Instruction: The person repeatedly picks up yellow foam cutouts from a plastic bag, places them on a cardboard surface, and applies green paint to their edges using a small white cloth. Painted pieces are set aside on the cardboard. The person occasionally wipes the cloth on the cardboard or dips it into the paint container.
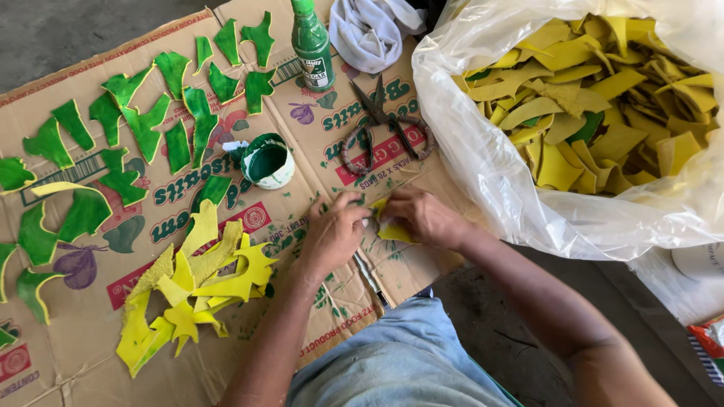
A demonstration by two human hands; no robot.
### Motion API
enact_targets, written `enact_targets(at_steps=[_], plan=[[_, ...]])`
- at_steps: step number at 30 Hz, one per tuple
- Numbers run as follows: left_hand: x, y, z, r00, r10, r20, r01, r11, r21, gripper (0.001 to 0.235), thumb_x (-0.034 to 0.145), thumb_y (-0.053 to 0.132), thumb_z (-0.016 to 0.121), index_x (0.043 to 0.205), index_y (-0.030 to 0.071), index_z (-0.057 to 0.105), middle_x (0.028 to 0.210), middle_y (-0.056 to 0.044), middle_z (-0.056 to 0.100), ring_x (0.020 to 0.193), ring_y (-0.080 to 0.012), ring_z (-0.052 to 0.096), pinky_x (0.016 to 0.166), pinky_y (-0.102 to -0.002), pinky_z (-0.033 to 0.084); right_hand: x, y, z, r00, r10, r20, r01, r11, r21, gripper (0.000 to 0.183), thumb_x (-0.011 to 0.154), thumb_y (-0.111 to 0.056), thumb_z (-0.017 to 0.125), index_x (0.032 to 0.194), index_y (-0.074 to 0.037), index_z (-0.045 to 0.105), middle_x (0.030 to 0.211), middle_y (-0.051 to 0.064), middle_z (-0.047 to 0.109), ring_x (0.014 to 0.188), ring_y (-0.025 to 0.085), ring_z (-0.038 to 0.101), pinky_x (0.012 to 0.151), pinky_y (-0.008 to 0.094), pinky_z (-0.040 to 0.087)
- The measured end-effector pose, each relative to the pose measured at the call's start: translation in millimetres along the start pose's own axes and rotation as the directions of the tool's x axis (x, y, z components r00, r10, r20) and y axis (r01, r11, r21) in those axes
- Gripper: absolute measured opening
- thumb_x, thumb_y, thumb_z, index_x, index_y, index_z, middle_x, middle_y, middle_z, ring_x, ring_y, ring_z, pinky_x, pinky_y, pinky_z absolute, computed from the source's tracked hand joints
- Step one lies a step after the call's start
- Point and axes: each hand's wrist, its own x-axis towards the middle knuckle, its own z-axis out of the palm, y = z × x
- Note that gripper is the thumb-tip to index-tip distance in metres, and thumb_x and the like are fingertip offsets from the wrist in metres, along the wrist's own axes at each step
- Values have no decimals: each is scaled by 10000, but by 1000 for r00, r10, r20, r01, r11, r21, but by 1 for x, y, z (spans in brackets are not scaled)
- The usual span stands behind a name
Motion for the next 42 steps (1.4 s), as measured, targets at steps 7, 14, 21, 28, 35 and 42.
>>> enact_targets(at_steps=[7, 14, 21, 28, 35, 42], plan=[[3, 14, 8, 990, -79, -119, 82, 996, 26, 220, 893, 186, 708, 1102, 119, 725, 1305, -53, 613, 1193, -227, 616, 1175, -644, 172, 5, 0, -6, 992, -121, 24, 122, 991, -56, 146, 843, -106, 702, 985, -104, 734, 989, 75, 679, 981, 302, 644, 913, 430, 493], [3, 17, 12, 980, -90, -175, 94, 995, 14, 230, 870, 229, 730, 1081, 138, 723, 1274, -48, 610, 1191, -242, 608, 1191, -620, 172, -38, -10, -27, 977, -7, 211, 25, 996, -83, 49, 903, -91, 694, 940, -76, 722, 940, 108, 675, 955, 307, 661, 837, 408, 532], [4, -8, 15, 998, -10, -64, 3, 994, -107, 222, 964, 162, 624, 1146, 133, 747, 1339, -72, 599, 1241, -239, 591, 1207, -645, 113, -81, -56, -64, 975, 170, -145, -140, 970, 201, 199, 874, -16, 641, 1043, -66, 734, 1020, 90, 744, 965, 278, 744, 828, 360, 575], [6, -8, 7, 998, 34, -58, -40, 993, -113, 257, 924, 191, 665, 1154, 122, 756, 1371, -79, 596, 1318, -267, 559, 1224, -639, 133, -2, -37, -13, 992, -4, -123, -22, 978, -206, 163, 848, -147, 735, 1002, -94, 740, 921, 98, 687, 881, 322, 680, 773, 424, 561], [-1, 12, 5, 997, -51, -62, 48, 998, -47, 944, 735, 338, 857, 1467, 74, 323, 1420, -154, 469, 1375, -302, 452, 1215, -651, 98, 21, -4, 18, 973, 119, -197, -161, 965, -209, 210, 794, -171, 750, 990, -99, 746, 943, 106, 704, 829, 324, 701, 720, 428, 569], [0, 20, 6, 992, -119, 44, 119, 993, 0, 872, 762, 360, 857, 1474, 144, 401, 1474, -129, 403, 1432, -299, 387, 1213, -653, 70, -4, 19, -23, 948, 118, -297, -203, 940, -274, 333, 754, -43, 709, 1084, -73, 747, 996, 134, 693, 849, 334, 686, 765, 428, 571]])
